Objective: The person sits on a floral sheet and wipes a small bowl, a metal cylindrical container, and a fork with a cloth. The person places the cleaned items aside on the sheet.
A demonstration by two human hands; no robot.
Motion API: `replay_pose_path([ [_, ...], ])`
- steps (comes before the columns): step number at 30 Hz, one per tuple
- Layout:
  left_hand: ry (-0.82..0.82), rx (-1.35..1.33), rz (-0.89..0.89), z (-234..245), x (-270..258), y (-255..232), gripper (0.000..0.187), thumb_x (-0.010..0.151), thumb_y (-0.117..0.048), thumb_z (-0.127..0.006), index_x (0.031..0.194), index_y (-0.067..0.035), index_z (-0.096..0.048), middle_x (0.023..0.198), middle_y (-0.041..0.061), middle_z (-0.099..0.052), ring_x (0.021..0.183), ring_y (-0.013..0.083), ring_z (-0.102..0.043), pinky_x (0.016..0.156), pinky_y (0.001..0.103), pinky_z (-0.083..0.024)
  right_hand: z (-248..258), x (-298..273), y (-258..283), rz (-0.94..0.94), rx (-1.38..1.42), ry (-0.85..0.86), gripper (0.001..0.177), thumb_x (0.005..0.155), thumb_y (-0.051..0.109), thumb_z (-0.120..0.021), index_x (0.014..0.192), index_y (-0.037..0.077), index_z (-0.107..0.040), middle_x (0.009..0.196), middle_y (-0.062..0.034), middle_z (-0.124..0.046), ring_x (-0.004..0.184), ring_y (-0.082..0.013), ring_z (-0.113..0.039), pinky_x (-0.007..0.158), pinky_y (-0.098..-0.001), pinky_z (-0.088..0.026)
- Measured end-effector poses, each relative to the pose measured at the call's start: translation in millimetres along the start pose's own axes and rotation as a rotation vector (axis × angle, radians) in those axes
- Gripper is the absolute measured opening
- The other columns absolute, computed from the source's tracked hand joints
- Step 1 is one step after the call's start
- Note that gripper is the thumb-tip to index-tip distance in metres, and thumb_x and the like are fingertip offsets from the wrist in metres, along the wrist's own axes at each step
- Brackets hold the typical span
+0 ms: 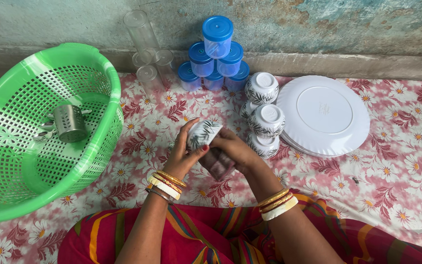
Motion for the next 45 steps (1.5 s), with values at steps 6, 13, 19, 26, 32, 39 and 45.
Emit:
replay_pose_path([
  [6,-0.388,-0.386,0.297,37,2,48,0.099,0.073,-0.062,-0.077,0.153,-0.027,-0.03,0.148,0.016,-0.044,0.133,0.0351,-0.052,0.096,0.052,-0.058,14,-7,32,0.147,0.265,0.127,0.049,0.085,0.003,-0.06,0.134,0.001,-0.055,0.119,-0.0153,-0.068,0.102,-0.0245,-0.072,0.089,-0.0355,-0.062],
  [13,-0.544,-0.886,0.375,61,-8,70,0.084,0.078,-0.06,-0.074,0.147,-0.025,-0.042,0.149,0.014,-0.046,0.136,0.0385,-0.052,0.105,0.061,-0.053,60,12,0,0.062,0.148,-0.35,0.046,0.084,0.006,-0.064,0.129,-0.001,-0.056,0.11,-0.016,-0.069,0.093,-0.028,-0.072,0.079,-0.0391,-0.063],
  [19,-0.416,-0.937,0.276,50,-3,47,0.093,0.084,-0.069,-0.063,0.151,-0.01,-0.038,0.15,0.017,-0.049,0.136,0.0373,-0.054,0.107,0.062,-0.051,39,21,-24,0.1,-0.271,-0.248,0.049,0.087,0.014,-0.071,0.132,-0.001,-0.059,0.116,-0.0142,-0.07,0.1,-0.0245,-0.071,0.086,-0.0367,-0.059],
  [26,-0.268,-0.744,0.41,21,-2,45,0.088,0.088,-0.074,-0.039,0.151,-0.012,-0.038,0.143,0.016,-0.055,0.129,0.0323,-0.058,0.097,0.061,-0.054,36,21,-15,0.25,-0.201,-0.281,0.048,0.105,0.034,-0.048,0.139,0.003,-0.061,0.125,-0.0156,-0.071,0.115,-0.0291,-0.065,0.095,-0.0407,-0.052],
  [32,-0.384,-0.273,0.495,23,-7,96,0.08,0.096,-0.07,-0.037,0.144,-0.008,-0.052,0.14,0.017,-0.062,0.127,0.0287,-0.061,0.103,0.042,-0.05,-15,8,-26,-0.09,0.457,0.032,0.065,0.098,0.057,-0.034,0.146,0.015,-0.045,0.141,-0.0169,-0.055,0.125,-0.0382,-0.059,0.094,-0.0625,-0.054],
  [39,-0.365,0.438,0.19,49,6,96,0.073,0.106,-0.061,-0.031,0.137,-0.001,-0.06,0.129,0.026,-0.063,0.112,0.0368,-0.062,0.1,0.046,-0.048,-44,-9,8,0.024,0.605,0.298,0.067,0.105,0.054,-0.048,0.154,0.011,-0.038,0.152,-0.0217,-0.046,0.133,-0.0418,-0.054,0.099,-0.0663,-0.054],
  [45,-0.292,0.311,0.154,33,10,83,0.075,0.104,-0.063,-0.031,0.137,-0.002,-0.059,0.124,0.023,-0.068,0.115,0.0357,-0.064,0.1,0.045,-0.048,39,-11,78,0.428,-0.122,-0.258,0.062,0.091,0.022,-0.075,0.146,0.018,-0.046,0.125,-0.0167,-0.062,0.097,-0.0191,-0.068,0.079,-0.0357,-0.056],
])
Point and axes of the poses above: each hand's wrist, its own x-axis towards the middle knuckle, its own z-axis out of the back of the hand, y = z × x, the point moved 8 cm from there along x, towards the middle knuckle
